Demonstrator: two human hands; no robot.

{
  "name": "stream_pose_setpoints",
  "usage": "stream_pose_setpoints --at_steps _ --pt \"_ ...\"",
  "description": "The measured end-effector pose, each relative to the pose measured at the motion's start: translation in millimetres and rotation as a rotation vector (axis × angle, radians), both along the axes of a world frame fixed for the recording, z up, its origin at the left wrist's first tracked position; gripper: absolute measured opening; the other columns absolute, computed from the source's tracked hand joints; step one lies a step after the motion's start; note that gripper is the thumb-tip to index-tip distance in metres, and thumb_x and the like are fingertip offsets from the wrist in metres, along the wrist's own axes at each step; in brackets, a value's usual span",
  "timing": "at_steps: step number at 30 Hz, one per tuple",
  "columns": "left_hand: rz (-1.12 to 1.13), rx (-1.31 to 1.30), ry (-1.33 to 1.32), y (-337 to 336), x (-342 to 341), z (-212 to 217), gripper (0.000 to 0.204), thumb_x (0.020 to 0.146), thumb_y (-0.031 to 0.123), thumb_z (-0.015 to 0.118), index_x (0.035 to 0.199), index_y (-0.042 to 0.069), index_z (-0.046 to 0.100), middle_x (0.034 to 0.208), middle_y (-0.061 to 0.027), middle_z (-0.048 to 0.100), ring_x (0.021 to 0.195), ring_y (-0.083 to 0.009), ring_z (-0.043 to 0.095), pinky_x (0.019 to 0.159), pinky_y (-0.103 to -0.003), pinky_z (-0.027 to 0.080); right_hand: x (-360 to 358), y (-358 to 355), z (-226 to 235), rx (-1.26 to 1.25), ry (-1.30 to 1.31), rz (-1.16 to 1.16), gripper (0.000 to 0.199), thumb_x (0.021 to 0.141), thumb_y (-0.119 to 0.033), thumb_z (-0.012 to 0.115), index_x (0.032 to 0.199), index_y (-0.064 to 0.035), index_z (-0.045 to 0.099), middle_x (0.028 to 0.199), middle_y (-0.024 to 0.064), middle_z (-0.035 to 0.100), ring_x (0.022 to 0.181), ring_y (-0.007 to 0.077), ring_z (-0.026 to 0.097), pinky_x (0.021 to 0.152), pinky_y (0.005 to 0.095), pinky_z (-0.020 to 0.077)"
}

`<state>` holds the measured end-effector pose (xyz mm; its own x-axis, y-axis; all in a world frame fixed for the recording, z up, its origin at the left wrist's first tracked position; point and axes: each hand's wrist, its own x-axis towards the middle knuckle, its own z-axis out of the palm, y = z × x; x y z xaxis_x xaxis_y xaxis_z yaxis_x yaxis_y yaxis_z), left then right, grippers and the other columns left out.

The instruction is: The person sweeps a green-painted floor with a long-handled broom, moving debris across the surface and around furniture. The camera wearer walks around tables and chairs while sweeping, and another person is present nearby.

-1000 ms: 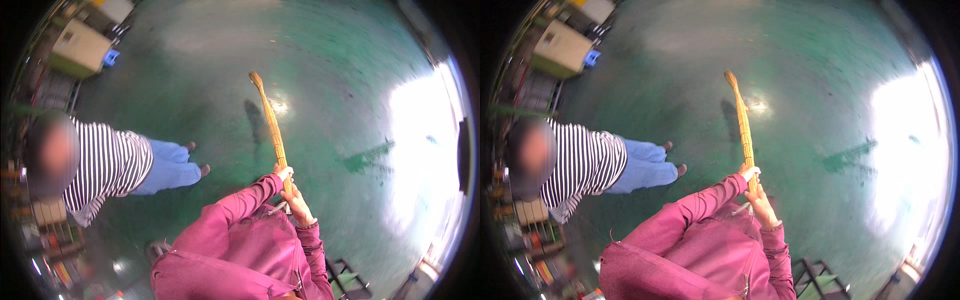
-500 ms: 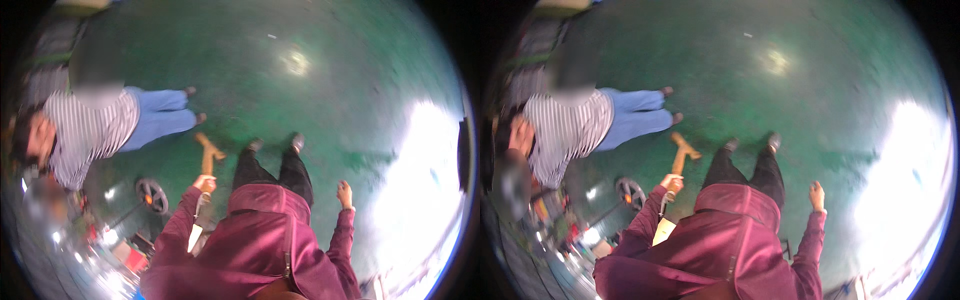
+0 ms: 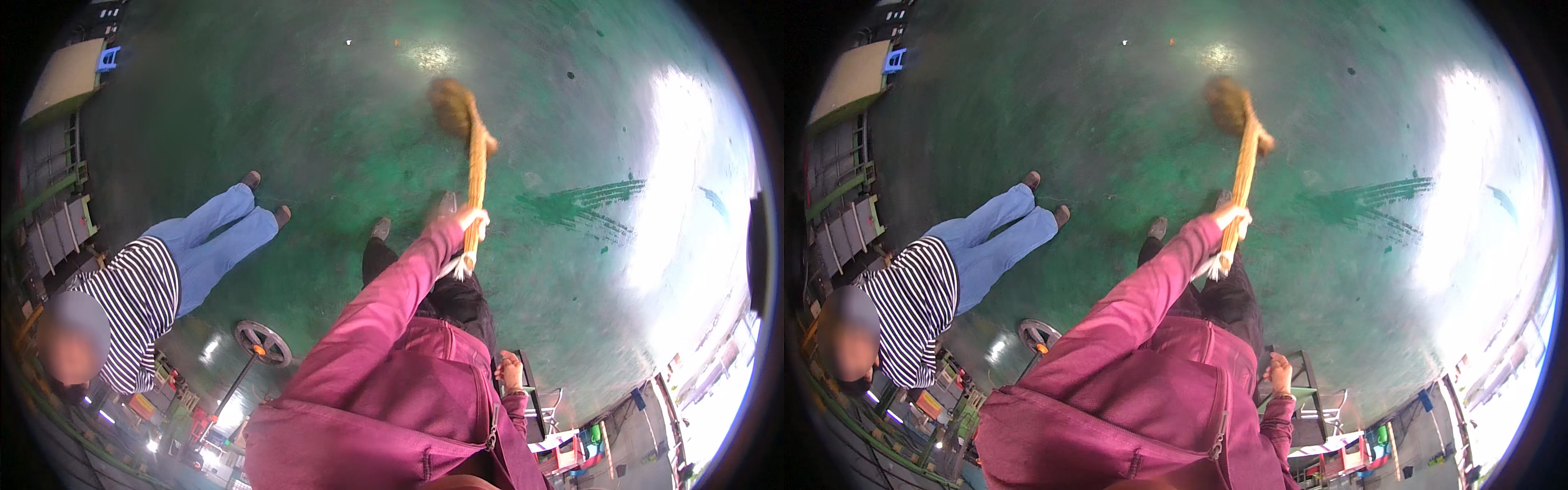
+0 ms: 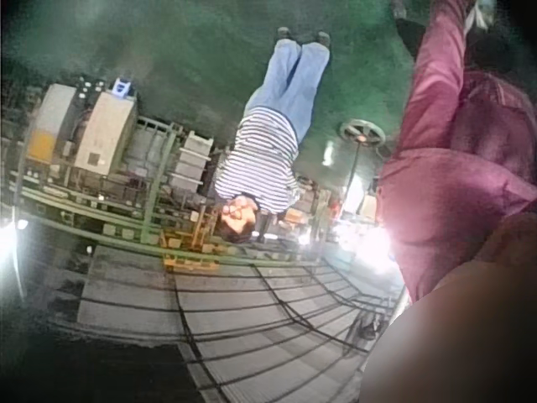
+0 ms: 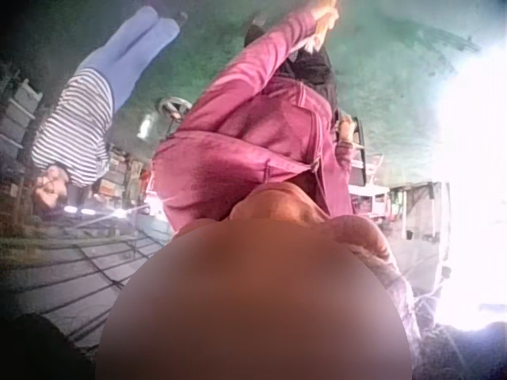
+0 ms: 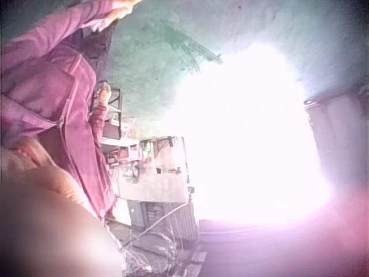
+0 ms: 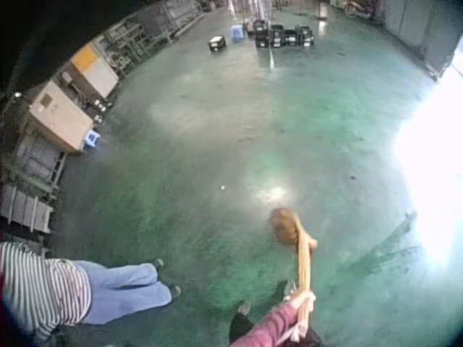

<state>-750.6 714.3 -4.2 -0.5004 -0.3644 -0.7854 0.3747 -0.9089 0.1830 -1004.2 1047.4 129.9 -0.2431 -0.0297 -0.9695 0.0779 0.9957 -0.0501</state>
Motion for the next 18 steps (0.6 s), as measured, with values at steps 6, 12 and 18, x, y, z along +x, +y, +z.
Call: stream_pose_setpoints --at_steps 6,12,18 --pt "-0.018 -0.117 0.024 -51.5 75.5 44.4 0.013 0.072 0.011 0.055 0.079 0.009 0.045 0.051 0.0004 0.042 0.039 -0.0095 0.042 0.036 -0.025 0.036 -19.2 -45.7 0.1 -0.101 -0.048 0.040 0.026 0.083 -0.016 0.044 0.104 -0.0033 0.051 0.055 0.0011 0.048 0.042 0.0097 0.048 0.036 0.0203 0.0384" --pt "-0.008 -0.106 -0.338 22.2 199.7 158.9 0.051 0.069 0.005 0.058 0.114 0.012 0.036 0.056 -0.0003 0.044 0.038 -0.0102 0.043 0.032 -0.025 0.037 -61.2 -147.5 -19.7 -0.322 0.051 0.222 0.023 0.082 -0.013 0.045 0.100 -0.0023 0.052 0.054 0.0015 0.047 0.039 0.0099 0.045 0.033 0.0232 0.0368" --pt "0.327 0.079 -0.602 85.9 269.2 176.7 0.042 0.067 0.002 0.056 0.102 0.015 0.035 0.052 -0.0013 0.039 0.037 -0.0109 0.040 0.034 -0.026 0.035 -47.0 -243.1 -28.1 -0.470 0.038 0.163 0.025 0.080 -0.009 0.041 0.101 -0.0017 0.052 0.052 0.0021 0.046 0.038 0.0105 0.044 0.034 0.0231 0.0361"
